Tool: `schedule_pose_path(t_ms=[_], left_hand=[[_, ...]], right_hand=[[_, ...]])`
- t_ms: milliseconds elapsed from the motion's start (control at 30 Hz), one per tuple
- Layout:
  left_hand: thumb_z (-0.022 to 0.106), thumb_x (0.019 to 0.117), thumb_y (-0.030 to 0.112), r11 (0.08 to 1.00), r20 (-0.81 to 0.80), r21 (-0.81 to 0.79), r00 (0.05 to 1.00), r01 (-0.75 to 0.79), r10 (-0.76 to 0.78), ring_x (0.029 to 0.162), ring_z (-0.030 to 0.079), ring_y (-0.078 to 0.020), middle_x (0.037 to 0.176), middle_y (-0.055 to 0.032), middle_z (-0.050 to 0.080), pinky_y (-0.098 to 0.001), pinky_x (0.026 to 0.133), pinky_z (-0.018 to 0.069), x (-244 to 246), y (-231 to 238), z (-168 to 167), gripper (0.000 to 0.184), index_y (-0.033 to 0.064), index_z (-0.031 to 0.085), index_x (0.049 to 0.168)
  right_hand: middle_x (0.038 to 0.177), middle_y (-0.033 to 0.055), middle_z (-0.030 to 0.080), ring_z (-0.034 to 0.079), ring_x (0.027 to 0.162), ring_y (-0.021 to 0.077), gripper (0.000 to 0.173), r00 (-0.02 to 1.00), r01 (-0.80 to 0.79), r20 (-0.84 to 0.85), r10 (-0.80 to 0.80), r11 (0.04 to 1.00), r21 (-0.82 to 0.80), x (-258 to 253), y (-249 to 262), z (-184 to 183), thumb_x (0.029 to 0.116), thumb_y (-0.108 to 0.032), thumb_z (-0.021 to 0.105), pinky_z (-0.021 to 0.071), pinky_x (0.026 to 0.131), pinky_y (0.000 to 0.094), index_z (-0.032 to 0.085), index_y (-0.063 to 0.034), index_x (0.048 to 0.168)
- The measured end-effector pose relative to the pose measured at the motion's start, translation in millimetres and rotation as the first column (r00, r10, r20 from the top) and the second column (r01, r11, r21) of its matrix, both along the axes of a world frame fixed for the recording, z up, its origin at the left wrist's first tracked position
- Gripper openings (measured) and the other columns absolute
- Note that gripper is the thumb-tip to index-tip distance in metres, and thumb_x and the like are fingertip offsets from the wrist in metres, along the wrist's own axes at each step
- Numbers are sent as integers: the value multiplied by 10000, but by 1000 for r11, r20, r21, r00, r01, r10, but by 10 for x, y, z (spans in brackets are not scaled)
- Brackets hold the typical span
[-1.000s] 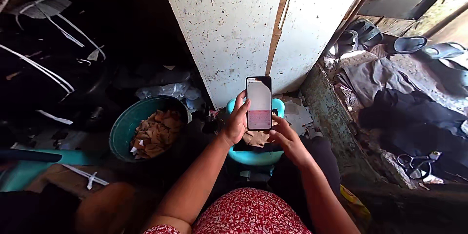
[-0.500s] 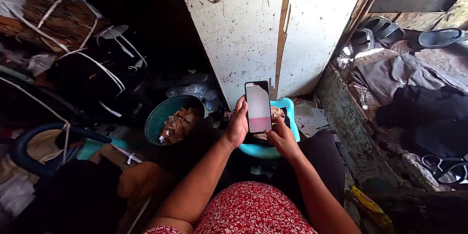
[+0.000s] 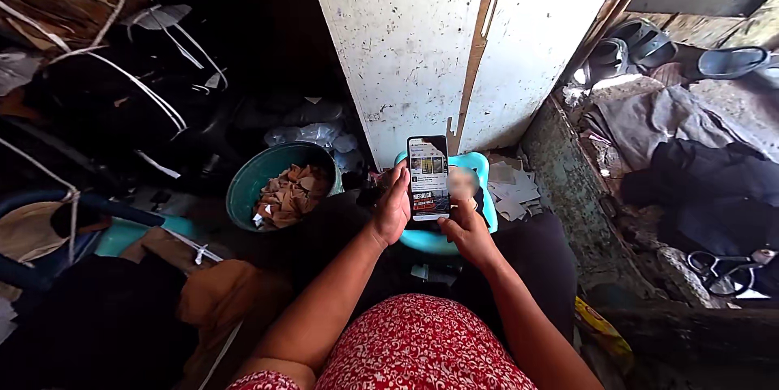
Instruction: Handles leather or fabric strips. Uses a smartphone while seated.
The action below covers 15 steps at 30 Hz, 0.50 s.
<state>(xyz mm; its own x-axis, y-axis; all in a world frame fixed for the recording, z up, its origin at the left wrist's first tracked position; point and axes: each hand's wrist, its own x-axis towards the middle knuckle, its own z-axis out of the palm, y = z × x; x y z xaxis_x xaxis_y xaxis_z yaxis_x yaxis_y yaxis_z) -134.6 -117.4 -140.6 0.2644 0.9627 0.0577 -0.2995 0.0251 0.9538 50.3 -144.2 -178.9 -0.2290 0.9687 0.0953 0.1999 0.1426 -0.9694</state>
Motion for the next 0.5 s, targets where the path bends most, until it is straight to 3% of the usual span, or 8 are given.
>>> schedule_pose_path(t_ms=[100, 233, 333, 400, 500], left_hand=[[306, 1060, 572, 1000, -3, -20, 1000, 19, -19, 1370, 520, -241, 1543, -93, 474, -477, 1112, 467, -61, 84, -125, 669, 238, 182, 1626], [301, 1050, 610, 997, -4, -51, 998, 61, -61, 1373, 521, -230, 1550, -108, 464, -456, 1126, 464, -86, 168, -280, 727, 209, 145, 1636], [286, 1034, 658, 988, 18, -84, 992, 128, -127, 1294, 599, -257, 1492, -129, 531, -459, 1060, 529, -89, 212, -416, 764, 212, 125, 1634], [286, 1030, 665, 984, 27, -111, 990, 142, -140, 1257, 624, -252, 1453, -128, 566, -450, 1041, 542, -84, 246, -479, 768, 206, 144, 1629], [323, 1015, 681, 984, 25, -120, 991, 135, -133, 1267, 612, -230, 1462, -116, 554, -435, 1052, 532, -95, 318, -539, 800, 191, 158, 1627]], right_hand=[[856, 62, 655, 653, 693, 126, 395, 999, -3, 36, 5, 999, -38, -37, 55, -37, 961, -188, 569, 573, 657, 309, 504, 25, 1287], [950, 101, 687, 681, 800, 146, 534, 990, 43, 135, -46, 999, 26, -29, 134, 25, 989, -229, 582, 586, 757, 336, 445, 44, 1426], [1188, 165, 675, 703, 962, 200, 659, 961, 104, 235, -146, 978, 183, -74, 202, 22, 991, -254, 606, 597, 839, 376, 347, -14, 1548], [1415, 189, 575, 647, 1155, 260, 679, 916, 96, 357, -181, 965, 244, -103, 243, 40, 1002, -288, 588, 553, 956, 428, 329, -99, 1601], [1319, 228, 601, 619, 1144, 352, 608, 830, 88, 508, -231, 953, 290, -190, 308, 74, 1012, -321, 567, 531, 952, 501, 414, -179, 1583]])
